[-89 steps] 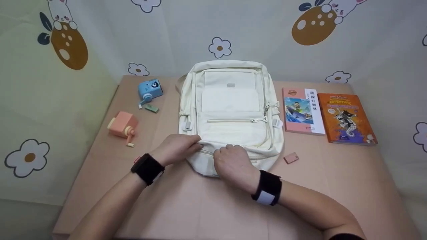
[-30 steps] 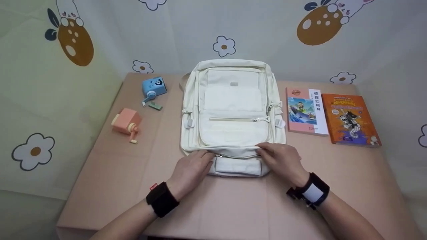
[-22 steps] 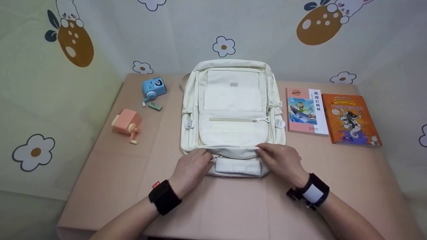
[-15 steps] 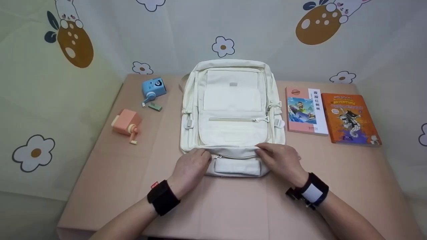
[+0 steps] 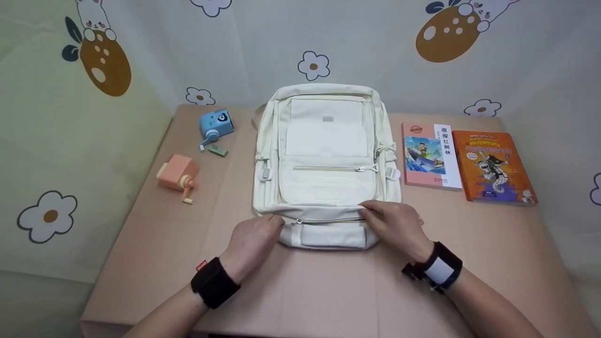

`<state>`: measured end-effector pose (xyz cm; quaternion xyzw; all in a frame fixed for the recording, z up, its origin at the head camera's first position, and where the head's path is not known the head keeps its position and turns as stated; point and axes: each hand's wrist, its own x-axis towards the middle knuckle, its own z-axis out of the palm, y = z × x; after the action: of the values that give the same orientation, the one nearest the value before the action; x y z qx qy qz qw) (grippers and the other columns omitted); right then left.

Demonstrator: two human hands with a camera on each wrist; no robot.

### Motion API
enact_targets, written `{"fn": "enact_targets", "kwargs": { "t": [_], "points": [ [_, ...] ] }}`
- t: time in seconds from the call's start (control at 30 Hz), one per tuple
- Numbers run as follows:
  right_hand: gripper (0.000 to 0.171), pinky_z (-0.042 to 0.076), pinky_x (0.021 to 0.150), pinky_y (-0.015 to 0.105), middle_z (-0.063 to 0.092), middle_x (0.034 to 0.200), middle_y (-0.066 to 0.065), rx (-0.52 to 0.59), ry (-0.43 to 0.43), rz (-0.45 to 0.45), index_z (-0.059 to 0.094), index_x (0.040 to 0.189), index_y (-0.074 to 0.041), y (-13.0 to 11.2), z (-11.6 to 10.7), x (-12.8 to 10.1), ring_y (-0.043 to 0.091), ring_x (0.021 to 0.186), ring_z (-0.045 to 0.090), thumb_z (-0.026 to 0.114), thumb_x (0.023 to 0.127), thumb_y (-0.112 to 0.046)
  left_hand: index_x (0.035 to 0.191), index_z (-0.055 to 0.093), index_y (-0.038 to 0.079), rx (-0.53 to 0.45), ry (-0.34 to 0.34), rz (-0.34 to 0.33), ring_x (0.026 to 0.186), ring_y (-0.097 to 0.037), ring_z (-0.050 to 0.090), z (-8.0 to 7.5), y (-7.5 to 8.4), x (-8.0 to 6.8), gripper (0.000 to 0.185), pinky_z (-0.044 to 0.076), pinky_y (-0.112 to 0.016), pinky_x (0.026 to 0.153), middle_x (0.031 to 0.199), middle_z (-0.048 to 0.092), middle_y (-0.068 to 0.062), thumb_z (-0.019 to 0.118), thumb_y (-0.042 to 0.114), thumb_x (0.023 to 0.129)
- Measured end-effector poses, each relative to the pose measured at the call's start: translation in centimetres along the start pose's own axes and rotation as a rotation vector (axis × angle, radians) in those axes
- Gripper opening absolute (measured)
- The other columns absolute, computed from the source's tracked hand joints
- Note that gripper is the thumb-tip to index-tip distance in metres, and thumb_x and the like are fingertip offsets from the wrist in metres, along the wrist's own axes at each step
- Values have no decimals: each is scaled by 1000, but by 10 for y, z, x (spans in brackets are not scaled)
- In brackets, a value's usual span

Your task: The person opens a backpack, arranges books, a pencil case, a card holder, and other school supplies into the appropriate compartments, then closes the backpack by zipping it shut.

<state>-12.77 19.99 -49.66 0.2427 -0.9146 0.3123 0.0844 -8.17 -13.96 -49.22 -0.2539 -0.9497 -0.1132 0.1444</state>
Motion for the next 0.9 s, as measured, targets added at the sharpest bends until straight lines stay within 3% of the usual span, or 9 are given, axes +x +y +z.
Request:
{"fn": "enact_targets", "kwargs": {
  "t": [0.1, 0.23, 0.37, 0.63, 0.9],
  "points": [
    [19, 57, 74, 35, 77, 102, -6, 5, -6, 6, 80, 111, -18, -1, -1, 0, 9, 91, 72, 71, 99, -28, 86, 59, 7, -3, -18, -24, 52, -19, 54, -5, -10, -3, 15, 43, -34, 43, 69, 59, -4, 67, -6, 87],
    [19, 57, 73, 35, 77, 103, -6, -1, -12, 10, 80, 112, -18, -1, -1, -1, 9, 91, 72, 70, 99, -28, 94, 64, 4, -70, -42, -79, 60, -24, 61, -6, -19, -4, 9, 50, -39, 51, 78, 66, -11, 66, -4, 91],
    [18, 56, 70, 33, 77, 103, -7, -6, -34, 6, 79, 112, -18, -3, -2, -2, 6, 88, 71, 70, 99, -26, 89, 66, 8, -139, -72, -130, 63, -21, 61, -1, -17, -3, 9, 50, -39, 55, 79, 67, -5, 69, 0, 91],
    [19, 57, 73, 33, 77, 103, -6, -37, -65, -4, 78, 114, -17, -9, -4, -3, 8, 90, 72, 70, 98, -22, 75, 62, 18, -159, -79, -114, 57, -12, 50, 6, -11, 4, 22, 46, -35, 53, 64, 54, 7, 73, 18, 95],
    [31, 55, 86, 39, 75, 111, -1, -87, -114, -131, 74, 122, -14, -35, 1, 10, 17, 102, 70, 75, 94, -28, 82, 63, 18, -52, -59, -91, 59, -12, 56, 8, -10, 7, 16, 47, -34, 51, 71, 64, 4, 68, 15, 97]
  ]
}}
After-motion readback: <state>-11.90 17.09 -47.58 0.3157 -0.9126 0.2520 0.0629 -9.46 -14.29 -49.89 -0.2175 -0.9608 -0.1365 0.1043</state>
